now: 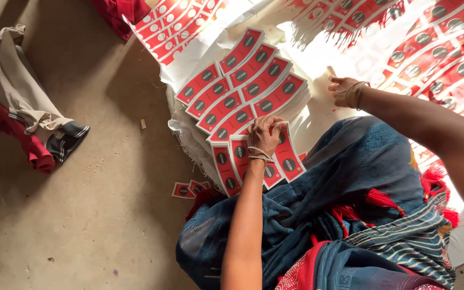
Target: The person sits on the floor and repeatedly picks up red rectangular stickers from a white sheet, separates them, and places them into neat stacks. The hands work continuously, aligning and stacking the stickers into multiple piles.
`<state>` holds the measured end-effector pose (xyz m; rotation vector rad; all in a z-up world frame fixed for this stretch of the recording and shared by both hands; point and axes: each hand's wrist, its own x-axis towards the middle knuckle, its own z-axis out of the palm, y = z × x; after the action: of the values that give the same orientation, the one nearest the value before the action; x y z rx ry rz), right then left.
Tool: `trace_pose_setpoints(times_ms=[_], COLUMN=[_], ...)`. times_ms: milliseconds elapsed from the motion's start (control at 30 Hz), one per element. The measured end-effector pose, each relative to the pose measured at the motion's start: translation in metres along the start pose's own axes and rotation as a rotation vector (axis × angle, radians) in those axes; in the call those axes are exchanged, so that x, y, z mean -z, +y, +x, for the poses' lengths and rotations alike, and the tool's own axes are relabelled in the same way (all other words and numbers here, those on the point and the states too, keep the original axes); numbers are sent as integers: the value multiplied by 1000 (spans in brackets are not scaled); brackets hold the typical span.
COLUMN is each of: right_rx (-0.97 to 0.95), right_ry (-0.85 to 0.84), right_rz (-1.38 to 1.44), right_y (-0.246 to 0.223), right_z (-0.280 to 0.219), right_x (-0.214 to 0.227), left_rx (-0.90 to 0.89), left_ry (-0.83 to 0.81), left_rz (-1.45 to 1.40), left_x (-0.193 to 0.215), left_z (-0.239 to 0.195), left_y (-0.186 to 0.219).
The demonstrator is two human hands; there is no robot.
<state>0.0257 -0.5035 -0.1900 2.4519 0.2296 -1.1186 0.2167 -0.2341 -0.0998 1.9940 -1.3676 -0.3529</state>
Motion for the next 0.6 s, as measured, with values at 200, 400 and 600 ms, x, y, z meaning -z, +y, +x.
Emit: trace_pose_setpoints(times_ms=[200,400,600], right_rx=[-389,-313,-320], right_ry=[656,761,874], right_rz=[727,2225,2440], right_y=[-24,-127,-170], right_z=[-49,-66,-26], right_x=[17,136,152], left_rx=[14,241,359], left_ry=[-81,-187,466], left_rz=[-111,-401,-167], left_x=[-15,6,54], left_z=[6,10,-28], left_y=[-36,-20,-67])
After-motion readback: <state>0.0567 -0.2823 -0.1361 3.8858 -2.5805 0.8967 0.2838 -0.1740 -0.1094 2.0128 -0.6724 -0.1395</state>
